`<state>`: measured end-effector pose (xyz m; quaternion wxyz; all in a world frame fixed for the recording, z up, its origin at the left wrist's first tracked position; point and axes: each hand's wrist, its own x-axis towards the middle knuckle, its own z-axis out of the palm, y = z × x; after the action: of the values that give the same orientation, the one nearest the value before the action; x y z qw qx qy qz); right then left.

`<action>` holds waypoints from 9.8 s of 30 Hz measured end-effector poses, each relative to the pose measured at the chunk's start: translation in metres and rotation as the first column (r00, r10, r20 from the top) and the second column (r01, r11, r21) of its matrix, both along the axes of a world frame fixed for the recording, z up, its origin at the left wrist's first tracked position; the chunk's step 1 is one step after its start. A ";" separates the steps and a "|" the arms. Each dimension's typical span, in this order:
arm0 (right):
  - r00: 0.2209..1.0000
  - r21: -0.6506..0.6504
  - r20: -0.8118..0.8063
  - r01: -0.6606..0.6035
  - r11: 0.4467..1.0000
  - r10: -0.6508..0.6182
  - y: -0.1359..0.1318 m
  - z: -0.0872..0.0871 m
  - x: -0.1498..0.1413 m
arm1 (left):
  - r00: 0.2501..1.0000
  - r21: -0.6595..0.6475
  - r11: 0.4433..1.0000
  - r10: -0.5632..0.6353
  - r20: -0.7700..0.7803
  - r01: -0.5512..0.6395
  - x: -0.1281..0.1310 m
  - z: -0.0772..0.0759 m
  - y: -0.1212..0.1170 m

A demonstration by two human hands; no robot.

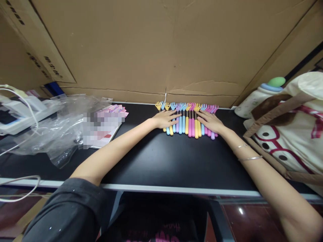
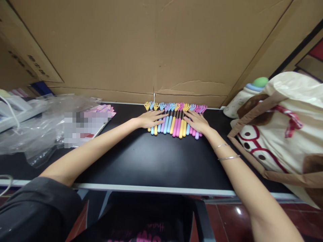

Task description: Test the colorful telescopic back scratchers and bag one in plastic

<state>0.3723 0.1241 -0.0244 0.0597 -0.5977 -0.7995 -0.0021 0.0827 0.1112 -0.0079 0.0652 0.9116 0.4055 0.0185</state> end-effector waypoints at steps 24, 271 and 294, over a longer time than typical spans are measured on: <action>0.988 0.002 -0.049 -0.147 0.989 0.147 -0.005 -0.004 -0.105 | 0.996 0.006 0.997 0.082 -0.044 -0.082 -0.101 -0.006 -0.021; 0.895 0.205 -0.438 0.001 0.979 0.091 0.011 -0.001 -0.055 | 0.983 0.327 0.936 0.078 0.168 -0.131 -0.136 0.032 -0.155; 0.979 0.326 0.114 0.127 0.937 -0.172 0.011 0.002 -0.006 | 0.726 0.164 0.708 0.677 0.121 -0.687 -0.272 -0.028 -0.217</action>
<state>0.3666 0.1352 -0.0221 0.0981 -0.6378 -0.7432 -0.1770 -0.1893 -0.1057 -0.0355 -0.0264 0.6984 0.7074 0.1052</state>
